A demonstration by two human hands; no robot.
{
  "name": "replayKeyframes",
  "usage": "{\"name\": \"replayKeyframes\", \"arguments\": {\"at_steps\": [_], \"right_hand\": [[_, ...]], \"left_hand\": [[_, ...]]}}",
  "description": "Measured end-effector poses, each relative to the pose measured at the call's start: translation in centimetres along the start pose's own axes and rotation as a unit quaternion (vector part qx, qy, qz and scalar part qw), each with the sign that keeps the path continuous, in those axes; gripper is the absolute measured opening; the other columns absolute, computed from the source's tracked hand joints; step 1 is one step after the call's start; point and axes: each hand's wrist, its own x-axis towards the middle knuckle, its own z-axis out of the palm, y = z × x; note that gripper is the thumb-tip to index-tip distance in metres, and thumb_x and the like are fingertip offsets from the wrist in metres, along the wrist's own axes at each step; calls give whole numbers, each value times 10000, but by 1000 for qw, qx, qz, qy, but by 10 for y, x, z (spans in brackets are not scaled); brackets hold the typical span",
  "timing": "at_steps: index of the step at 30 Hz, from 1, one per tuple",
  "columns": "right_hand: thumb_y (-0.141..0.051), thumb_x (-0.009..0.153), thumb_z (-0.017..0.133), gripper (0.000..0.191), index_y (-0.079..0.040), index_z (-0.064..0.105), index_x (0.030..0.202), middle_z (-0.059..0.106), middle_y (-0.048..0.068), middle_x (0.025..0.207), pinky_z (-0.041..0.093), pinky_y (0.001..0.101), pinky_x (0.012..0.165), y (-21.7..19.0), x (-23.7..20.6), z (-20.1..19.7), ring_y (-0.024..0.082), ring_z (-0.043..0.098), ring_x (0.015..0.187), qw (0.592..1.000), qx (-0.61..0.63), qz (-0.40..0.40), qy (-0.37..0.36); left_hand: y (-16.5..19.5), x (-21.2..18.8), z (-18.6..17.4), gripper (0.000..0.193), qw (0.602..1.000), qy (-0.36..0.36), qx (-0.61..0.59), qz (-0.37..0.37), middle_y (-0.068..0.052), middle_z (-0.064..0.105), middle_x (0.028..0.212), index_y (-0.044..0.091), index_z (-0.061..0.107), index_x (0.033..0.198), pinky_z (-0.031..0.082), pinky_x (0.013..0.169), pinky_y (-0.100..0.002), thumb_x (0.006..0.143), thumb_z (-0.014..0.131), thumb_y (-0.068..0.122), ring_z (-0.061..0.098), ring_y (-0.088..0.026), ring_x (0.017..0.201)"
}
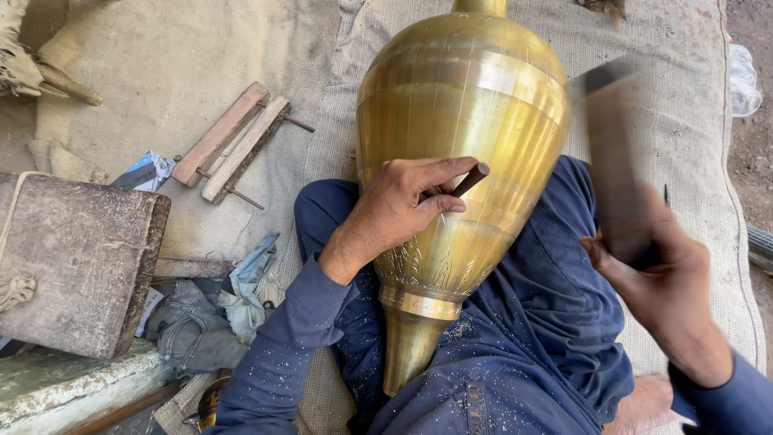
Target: The person sits on a floor mat and uses a chisel and hammer to engrave a decorative pattern onto a large brass vessel. They repeatedly tap the chisel with the hammer to create fine lines and details on the metal surface.
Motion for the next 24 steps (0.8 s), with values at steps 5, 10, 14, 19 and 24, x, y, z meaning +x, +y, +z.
{"name": "replayKeyframes", "arguments": {"at_steps": [5,10,14,19,24], "right_hand": [[-124,860,814,736,-96,556,1549,674,40,1018,569,246,806,-8,1,1,75,642,910,992,129,-7,14],[-121,835,851,787,-178,552,1562,711,71,993,590,292,789,-12,2,-6,113,678,847,999,-47,-21,-19],[-202,779,926,811,-237,550,1496,760,65,1025,614,343,728,-13,3,-11,166,719,778,921,-370,43,-116],[-39,743,808,783,-96,556,1481,728,111,1097,608,306,853,-11,-2,-12,169,723,978,995,-87,-42,-36],[-37,794,791,796,-75,518,1541,717,117,1221,602,309,881,-10,-3,-8,183,721,1032,999,-15,-21,-25]], "left_hand": [[-2,-6,0,513,1000,8,-13,7,-97,776,1154,129,667,1342,654,786,-281,855,823,106,783,-153,904],[-8,-11,0,488,998,25,-33,40,-109,755,1226,129,653,1370,666,849,-284,903,793,97,781,-161,993],[-9,-10,1,488,999,23,-29,11,-108,753,1232,124,655,1352,667,832,-278,887,803,115,783,-157,976],[-6,-13,1,494,999,19,-27,-4,-98,770,1179,124,665,1345,664,790,-278,872,806,137,780,-149,922],[-7,-16,-1,496,999,37,13,0,-91,785,1066,121,677,1323,632,746,-295,854,834,163,760,-154,827]]}}
